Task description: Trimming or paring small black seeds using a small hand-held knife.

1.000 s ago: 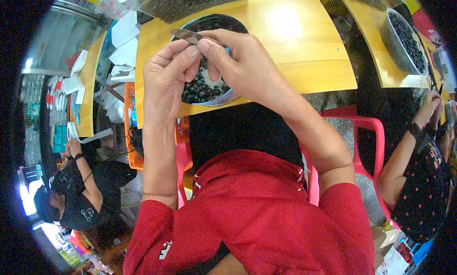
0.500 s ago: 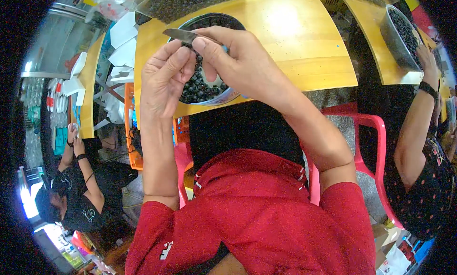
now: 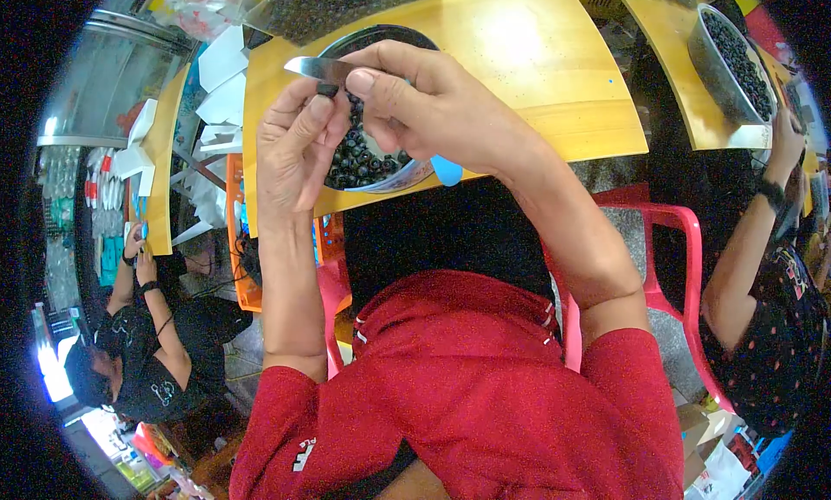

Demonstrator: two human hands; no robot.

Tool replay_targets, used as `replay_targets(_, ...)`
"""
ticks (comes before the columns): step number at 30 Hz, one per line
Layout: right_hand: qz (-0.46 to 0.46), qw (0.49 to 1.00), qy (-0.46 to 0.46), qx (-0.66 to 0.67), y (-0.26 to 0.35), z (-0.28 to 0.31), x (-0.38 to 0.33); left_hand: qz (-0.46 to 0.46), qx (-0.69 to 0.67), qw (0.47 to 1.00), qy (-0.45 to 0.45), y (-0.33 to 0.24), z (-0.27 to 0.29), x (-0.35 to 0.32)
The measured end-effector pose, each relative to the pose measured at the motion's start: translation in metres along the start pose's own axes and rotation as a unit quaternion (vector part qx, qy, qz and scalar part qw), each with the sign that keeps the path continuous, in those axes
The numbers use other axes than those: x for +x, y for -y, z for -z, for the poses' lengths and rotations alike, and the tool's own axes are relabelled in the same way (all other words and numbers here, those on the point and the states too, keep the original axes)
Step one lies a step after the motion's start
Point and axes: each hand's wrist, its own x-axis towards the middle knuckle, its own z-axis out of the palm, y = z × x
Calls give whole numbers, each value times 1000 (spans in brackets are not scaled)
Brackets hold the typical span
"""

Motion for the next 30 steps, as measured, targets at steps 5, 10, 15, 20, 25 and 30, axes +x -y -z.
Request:
replay_targets(5,36,999,-10,-6,-10,-1,2,-11,-38,999,20,0,-6,0)
replay_targets(10,20,999,-4,33,-13,1,5,18,-75,995,66,4,3,6)
replay_targets(15,52,990,-128,2,-12,-6,7,20,-2,999,32,-1,-9,5)
replay_targets(20,29,991,-133,19,-11,-5,6,-24,63,997,41,-3,-20,1)
replay_targets(25,-15,992,-68,109,-5,1,4,-22,32,998,45,-4,-20,-3)
replay_targets(30,42,996,-73,14,-12,-1,4,-24,28,999,27,-7,-20,-2)
